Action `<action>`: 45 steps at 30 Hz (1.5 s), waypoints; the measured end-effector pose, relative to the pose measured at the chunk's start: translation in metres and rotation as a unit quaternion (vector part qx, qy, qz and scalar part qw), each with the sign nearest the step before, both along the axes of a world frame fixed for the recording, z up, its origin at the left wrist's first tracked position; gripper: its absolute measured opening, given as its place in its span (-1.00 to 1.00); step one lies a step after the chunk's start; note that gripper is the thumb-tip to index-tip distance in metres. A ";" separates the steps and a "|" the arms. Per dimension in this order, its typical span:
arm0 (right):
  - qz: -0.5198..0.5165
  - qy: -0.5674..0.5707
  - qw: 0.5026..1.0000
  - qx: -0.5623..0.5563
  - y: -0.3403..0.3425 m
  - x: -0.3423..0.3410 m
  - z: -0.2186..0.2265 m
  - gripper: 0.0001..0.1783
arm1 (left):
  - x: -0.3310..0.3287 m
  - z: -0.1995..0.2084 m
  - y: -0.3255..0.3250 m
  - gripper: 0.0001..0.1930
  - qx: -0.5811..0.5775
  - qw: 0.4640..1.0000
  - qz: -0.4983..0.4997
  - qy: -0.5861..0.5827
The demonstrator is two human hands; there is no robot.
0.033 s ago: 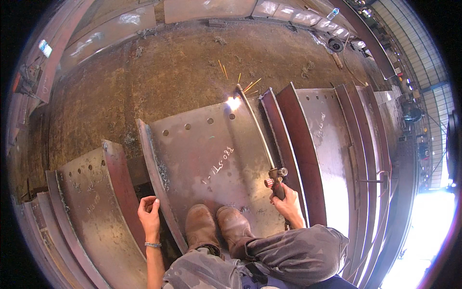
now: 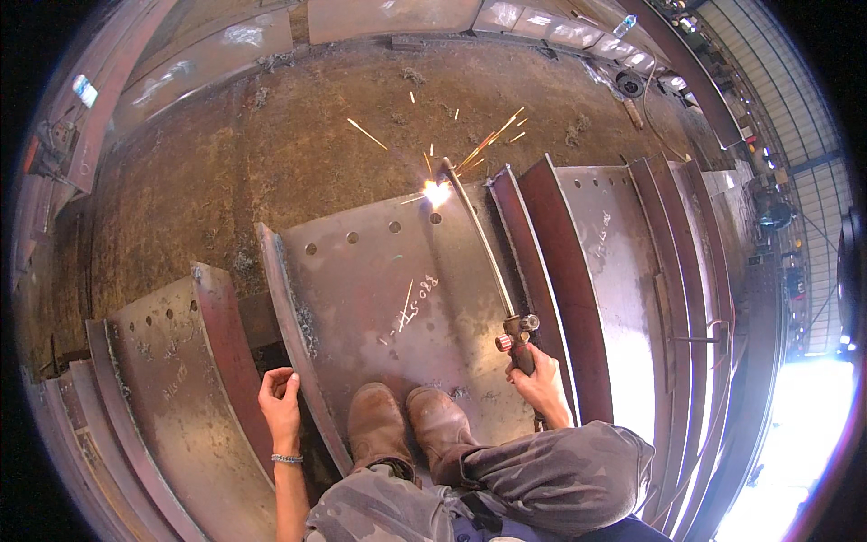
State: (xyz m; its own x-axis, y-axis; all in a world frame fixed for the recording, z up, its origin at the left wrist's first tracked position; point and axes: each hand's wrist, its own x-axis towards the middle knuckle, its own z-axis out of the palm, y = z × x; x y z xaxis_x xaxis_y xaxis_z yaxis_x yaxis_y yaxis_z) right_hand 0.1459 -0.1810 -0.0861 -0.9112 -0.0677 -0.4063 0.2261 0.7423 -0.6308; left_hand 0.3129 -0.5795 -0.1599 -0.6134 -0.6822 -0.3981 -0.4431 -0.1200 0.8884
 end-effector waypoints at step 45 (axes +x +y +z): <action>-0.027 0.002 0.999 0.016 0.008 -0.011 -0.008 -0.72 | -0.004 -0.006 -0.001 -0.89 0.003 1.000 0.004 0.010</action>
State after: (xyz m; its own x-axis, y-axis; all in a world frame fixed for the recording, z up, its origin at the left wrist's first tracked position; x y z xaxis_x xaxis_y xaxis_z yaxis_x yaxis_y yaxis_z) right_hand 0.1347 -0.1727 -0.0942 -0.9151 -0.0048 -0.4032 0.2639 0.7490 -0.6078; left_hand 0.3084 -0.5800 -0.1655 -0.6164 -0.6844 -0.3894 -0.4240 -0.1282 0.8965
